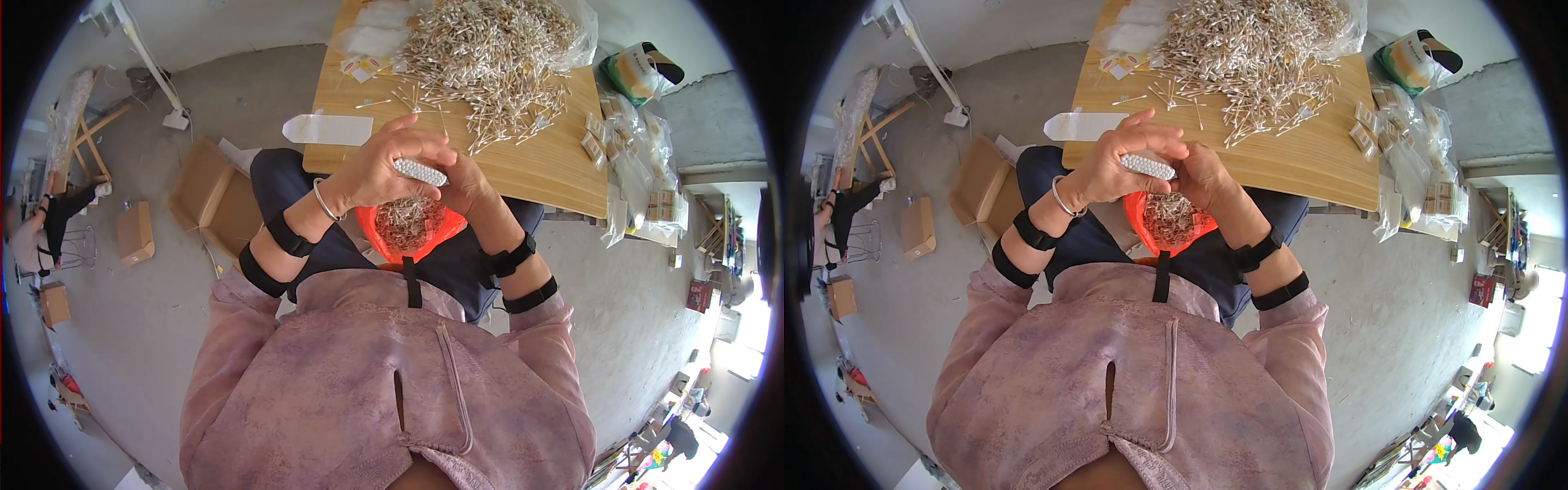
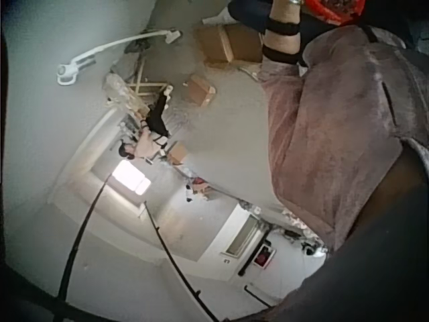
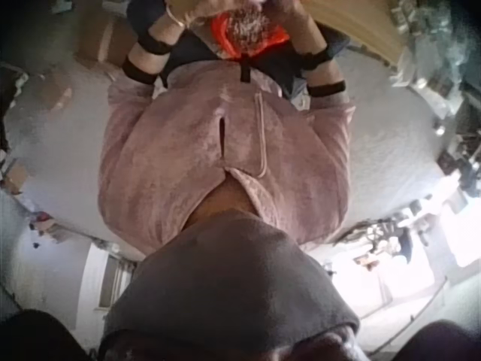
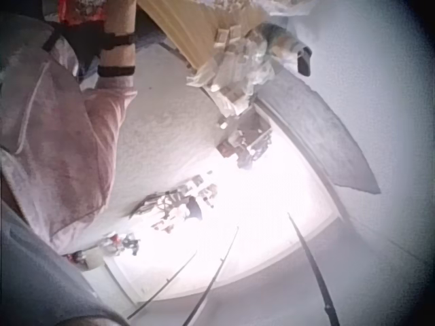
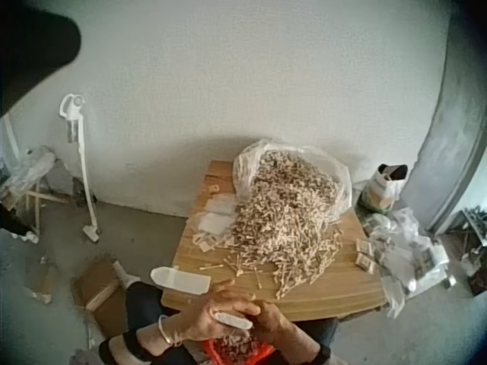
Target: Counting and packaging small cotton swabs into individual plastic bags.
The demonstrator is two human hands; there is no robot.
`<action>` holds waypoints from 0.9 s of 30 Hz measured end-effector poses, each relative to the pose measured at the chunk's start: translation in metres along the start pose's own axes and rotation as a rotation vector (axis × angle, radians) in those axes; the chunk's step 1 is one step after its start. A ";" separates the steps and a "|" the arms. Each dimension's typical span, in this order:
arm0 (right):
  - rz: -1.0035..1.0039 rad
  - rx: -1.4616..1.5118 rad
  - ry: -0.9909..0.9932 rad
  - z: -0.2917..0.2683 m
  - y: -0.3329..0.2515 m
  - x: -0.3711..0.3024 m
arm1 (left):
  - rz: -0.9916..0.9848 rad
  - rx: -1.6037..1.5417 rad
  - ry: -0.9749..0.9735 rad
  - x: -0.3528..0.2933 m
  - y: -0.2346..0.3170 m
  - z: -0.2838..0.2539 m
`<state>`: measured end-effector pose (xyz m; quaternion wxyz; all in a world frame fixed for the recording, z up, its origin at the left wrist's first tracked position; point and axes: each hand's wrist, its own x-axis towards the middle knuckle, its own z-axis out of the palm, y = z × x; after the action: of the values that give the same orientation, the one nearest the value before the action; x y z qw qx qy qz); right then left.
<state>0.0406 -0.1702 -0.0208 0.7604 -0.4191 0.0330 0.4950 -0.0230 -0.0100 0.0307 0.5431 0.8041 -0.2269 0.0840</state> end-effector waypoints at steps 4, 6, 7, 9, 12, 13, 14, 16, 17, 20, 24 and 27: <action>-0.004 -0.027 -0.018 0.000 0.000 -0.003 | 0.034 0.043 -0.063 0.002 -0.001 -0.001; 0.003 -0.055 -0.012 -0.002 -0.001 -0.003 | 0.028 0.026 -0.051 0.003 -0.001 -0.001; 0.013 -0.084 -0.007 -0.002 -0.001 -0.003 | 0.028 0.025 -0.053 0.003 -0.001 -0.001; 0.008 -0.078 0.002 0.003 -0.002 -0.007 | 0.034 0.029 -0.064 0.003 0.000 -0.001; -0.006 -0.039 -0.009 0.004 -0.002 -0.008 | 0.004 0.002 -0.063 0.004 -0.002 -0.001; -0.017 -0.003 -0.029 0.002 -0.002 -0.008 | 0.005 0.002 -0.064 0.005 0.000 0.000; -0.018 -0.003 -0.028 -0.001 -0.001 -0.006 | -0.026 -0.045 -0.041 0.005 0.003 0.000; -0.021 0.029 -0.033 -0.009 0.000 -0.003 | -0.058 -0.092 -0.019 0.006 0.005 0.000; -0.021 0.029 -0.032 -0.012 0.000 -0.003 | -0.053 -0.088 -0.024 0.006 0.003 -0.002; 0.011 -0.008 -0.011 -0.015 -0.002 -0.003 | -0.027 -0.064 -0.027 0.004 -0.003 -0.004; 0.042 -0.016 0.008 -0.009 -0.006 -0.007 | -0.016 -0.055 -0.008 0.002 -0.004 -0.003; 0.039 -0.014 0.009 -0.012 -0.006 -0.006 | -0.005 -0.066 -0.015 0.003 -0.007 -0.003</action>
<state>0.0459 -0.1836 -0.0220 0.7477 -0.4257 0.0411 0.5079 -0.0166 -0.0062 0.0268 0.5677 0.7869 -0.2316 0.0692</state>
